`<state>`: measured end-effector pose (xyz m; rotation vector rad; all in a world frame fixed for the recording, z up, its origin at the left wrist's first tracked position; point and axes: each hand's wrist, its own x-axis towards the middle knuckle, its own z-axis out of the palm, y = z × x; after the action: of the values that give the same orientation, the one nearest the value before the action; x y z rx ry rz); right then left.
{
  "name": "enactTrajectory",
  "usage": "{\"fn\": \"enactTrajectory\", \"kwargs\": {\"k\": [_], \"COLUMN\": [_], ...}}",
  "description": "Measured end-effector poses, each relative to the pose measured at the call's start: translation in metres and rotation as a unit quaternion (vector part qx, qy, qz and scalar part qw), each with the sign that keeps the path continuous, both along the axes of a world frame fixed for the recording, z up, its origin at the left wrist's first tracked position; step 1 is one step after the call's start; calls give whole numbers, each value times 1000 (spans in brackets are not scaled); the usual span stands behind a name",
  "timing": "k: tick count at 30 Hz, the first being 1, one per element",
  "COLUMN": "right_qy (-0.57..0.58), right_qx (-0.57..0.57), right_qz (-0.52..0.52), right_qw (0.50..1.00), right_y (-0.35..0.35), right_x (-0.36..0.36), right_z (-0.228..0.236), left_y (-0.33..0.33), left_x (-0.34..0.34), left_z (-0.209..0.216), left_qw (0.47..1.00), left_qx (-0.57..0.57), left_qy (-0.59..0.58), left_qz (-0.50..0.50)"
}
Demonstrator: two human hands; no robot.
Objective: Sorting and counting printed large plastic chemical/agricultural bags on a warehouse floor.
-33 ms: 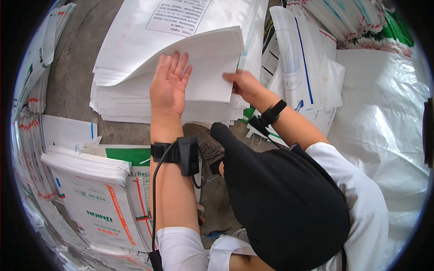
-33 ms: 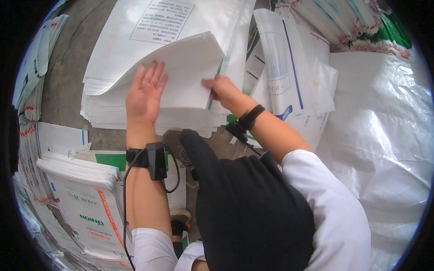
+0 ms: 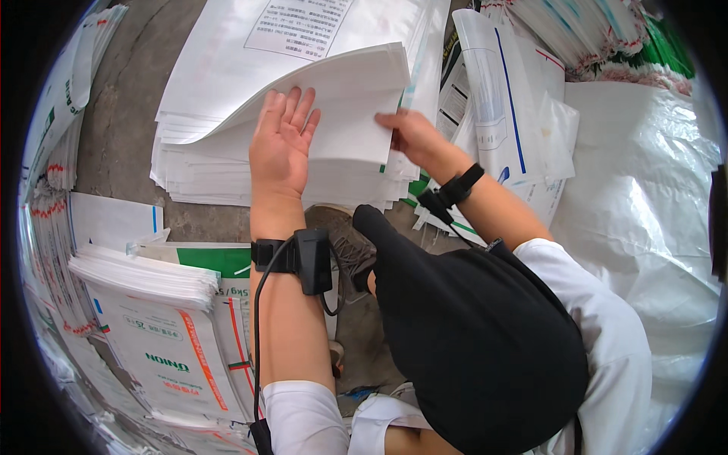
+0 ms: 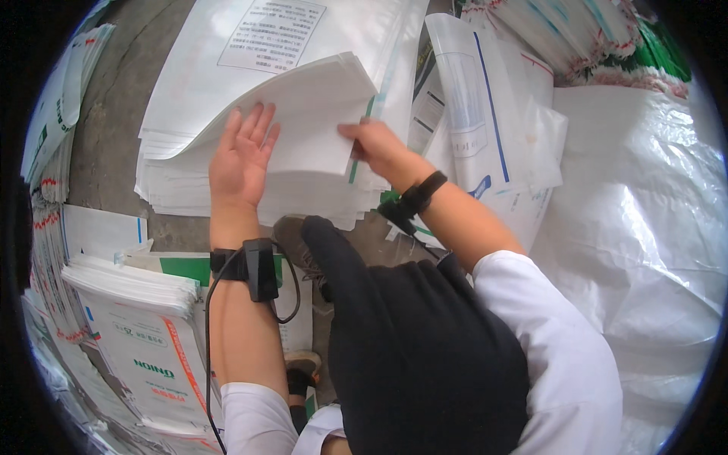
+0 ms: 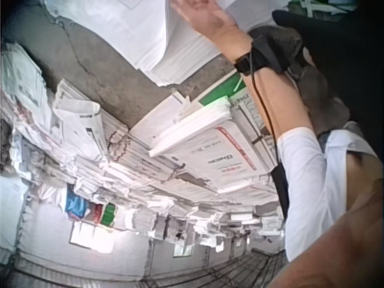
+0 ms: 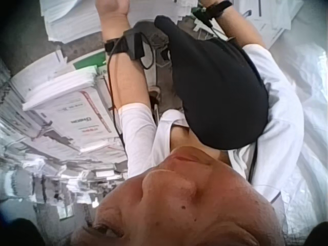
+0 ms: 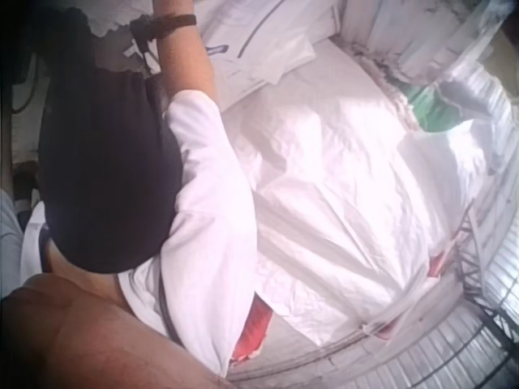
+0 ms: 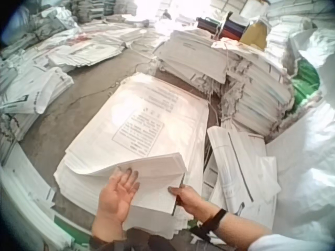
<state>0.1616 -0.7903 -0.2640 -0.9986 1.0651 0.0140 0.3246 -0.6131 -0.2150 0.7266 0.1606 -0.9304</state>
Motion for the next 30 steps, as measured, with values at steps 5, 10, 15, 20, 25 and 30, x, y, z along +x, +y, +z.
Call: {"fn": "enactTrajectory", "kwargs": {"k": [5, 10, 15, 20, 25, 30], "right_qy": [-131, -215, -280, -34, 38, 63], "right_qx": [-12, 3, 79, -18, -144, -629], "right_qz": [-71, -104, -49, -85, -19, 89], "right_qw": [989, 971, 955, 996, 989, 769], "right_y": [-34, -34, -49, -22, 0, -37], "right_x": [31, 56, 33, -14, -35, -4], "right_z": [48, 81, 53, -7, -25, -23], "left_y": [4, 22, 6, -11, -11, -8], "left_x": [11, 9, -8, 3, 4, -4], "left_z": [1, 4, 7, 20, 10, 7], "left_qw": [999, 938, 997, 997, 1000, 999], "left_qx": [27, 309, 52, -35, 4, 27], "left_qy": [-20, -105, -23, 42, -23, -21], "left_qz": [-2, 120, 51, 48, -2, 2]}}
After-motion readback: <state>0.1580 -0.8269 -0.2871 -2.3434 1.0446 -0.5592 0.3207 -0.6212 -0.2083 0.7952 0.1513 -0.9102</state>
